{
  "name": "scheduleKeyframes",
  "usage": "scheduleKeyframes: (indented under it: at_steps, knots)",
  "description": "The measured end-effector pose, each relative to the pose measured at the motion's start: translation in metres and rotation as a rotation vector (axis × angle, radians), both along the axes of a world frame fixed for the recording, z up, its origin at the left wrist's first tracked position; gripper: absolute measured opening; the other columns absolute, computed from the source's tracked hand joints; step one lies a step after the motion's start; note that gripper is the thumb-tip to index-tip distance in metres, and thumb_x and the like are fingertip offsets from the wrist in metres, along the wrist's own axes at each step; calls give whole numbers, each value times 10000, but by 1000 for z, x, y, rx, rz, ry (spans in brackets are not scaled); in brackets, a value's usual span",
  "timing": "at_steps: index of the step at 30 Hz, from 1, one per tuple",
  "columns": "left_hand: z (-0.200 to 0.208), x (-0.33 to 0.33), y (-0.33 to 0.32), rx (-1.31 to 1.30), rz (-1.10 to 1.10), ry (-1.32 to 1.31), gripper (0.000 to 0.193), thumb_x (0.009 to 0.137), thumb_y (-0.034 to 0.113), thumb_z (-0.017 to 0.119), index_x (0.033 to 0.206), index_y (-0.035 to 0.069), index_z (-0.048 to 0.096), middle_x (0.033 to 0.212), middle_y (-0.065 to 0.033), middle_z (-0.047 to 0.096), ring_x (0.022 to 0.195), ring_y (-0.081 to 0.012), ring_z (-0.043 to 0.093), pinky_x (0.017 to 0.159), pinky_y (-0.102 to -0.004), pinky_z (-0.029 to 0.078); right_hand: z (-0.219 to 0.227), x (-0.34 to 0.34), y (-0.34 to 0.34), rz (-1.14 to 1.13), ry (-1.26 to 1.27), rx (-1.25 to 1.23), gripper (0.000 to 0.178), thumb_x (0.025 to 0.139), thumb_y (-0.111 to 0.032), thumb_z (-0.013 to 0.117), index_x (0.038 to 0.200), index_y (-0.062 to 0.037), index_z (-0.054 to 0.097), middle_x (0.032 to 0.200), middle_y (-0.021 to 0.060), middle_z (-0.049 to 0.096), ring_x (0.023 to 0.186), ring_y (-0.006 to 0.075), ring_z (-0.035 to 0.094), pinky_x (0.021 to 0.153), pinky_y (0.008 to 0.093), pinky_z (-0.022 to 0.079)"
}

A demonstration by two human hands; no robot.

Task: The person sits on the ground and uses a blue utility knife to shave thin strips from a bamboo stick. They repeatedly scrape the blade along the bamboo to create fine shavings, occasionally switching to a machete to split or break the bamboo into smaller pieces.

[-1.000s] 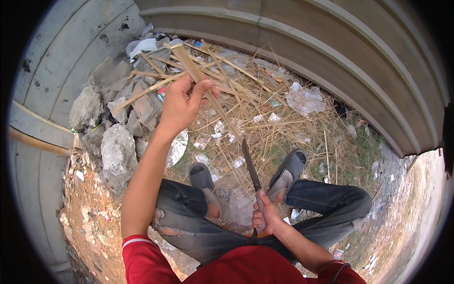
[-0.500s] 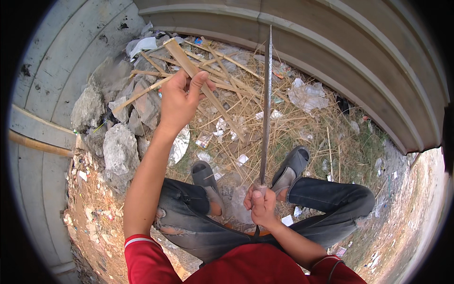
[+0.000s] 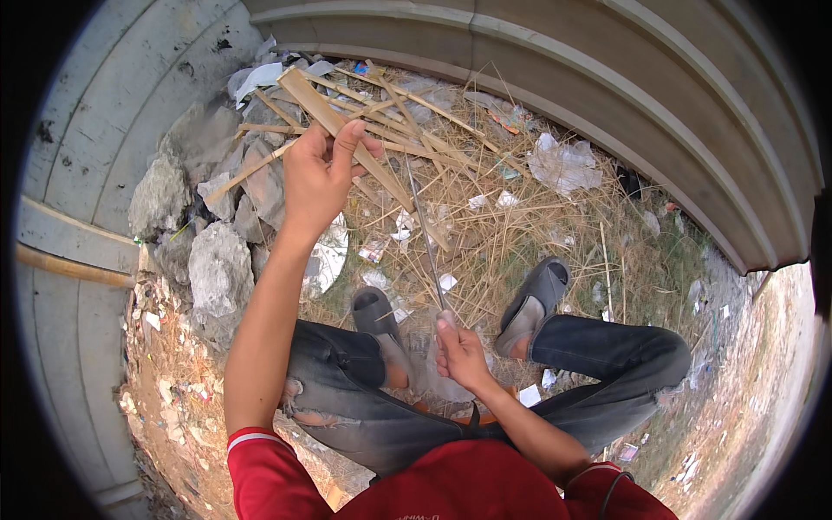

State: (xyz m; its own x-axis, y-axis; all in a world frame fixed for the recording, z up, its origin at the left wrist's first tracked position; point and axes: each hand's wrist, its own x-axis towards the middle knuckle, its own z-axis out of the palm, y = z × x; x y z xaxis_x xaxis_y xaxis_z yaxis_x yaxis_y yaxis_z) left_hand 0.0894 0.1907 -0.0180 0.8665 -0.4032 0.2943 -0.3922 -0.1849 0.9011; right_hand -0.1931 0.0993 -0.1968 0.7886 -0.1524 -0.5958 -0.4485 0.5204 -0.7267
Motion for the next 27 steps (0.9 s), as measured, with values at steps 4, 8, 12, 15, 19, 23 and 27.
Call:
scheduleKeyframes:
  at_steps: [4,8,12,15,19,23,27]
  knots:
    - [-1,3,1,-52,19,46,341,1061,339,537,1084,4,595,940,-118,741,893,-206,746,706,-295,618,-57,-10,2,2,100,-81,529,984,-531,600,749,-71,488,560,18,447,426,137,462,401,308,375]
    - [2,10,15,-23,1,65,352,1066,362,517,1080,18,590,958,-117,740,924,-218,743,736,-319,623,-111,-37,-42,-23,464,-22,575,951,-595,610,741,-71,502,547,23,441,405,161,461,389,319,371]
    - [-4,10,19,-25,-23,84,354,1067,371,511,1082,26,584,965,-116,738,943,-220,739,750,-331,624,-62,-8,-44,-103,428,66,569,976,-584,576,709,-96,456,578,10,425,448,148,444,395,331,379]
    - [-4,11,14,-13,-14,61,341,1070,366,505,1088,33,577,957,-114,736,936,-214,736,750,-330,620,-62,-15,-27,-107,151,-90,525,979,-503,626,694,-82,496,524,15,444,411,141,458,390,301,364]
    - [-20,7,13,-96,67,-109,312,1084,339,484,1067,42,574,838,-49,652,772,-147,647,723,-293,567,-52,-17,-19,-18,-5,-165,495,1000,-444,627,691,-80,496,534,5,451,418,109,447,407,271,363]
    - [-36,10,-3,-448,-46,-111,291,1107,344,415,1057,77,520,827,-11,499,736,-115,494,730,-301,481,-37,-19,-10,-5,88,-67,491,1007,-441,618,698,-79,495,544,-1,452,430,104,452,406,275,359]
    - [-36,2,2,-783,-342,297,278,1113,367,368,1087,112,475,901,-15,424,913,-156,456,971,-360,387,-25,-22,-8,-44,93,-3,484,1016,-434,603,711,-74,494,549,-1,448,430,107,448,404,279,354]
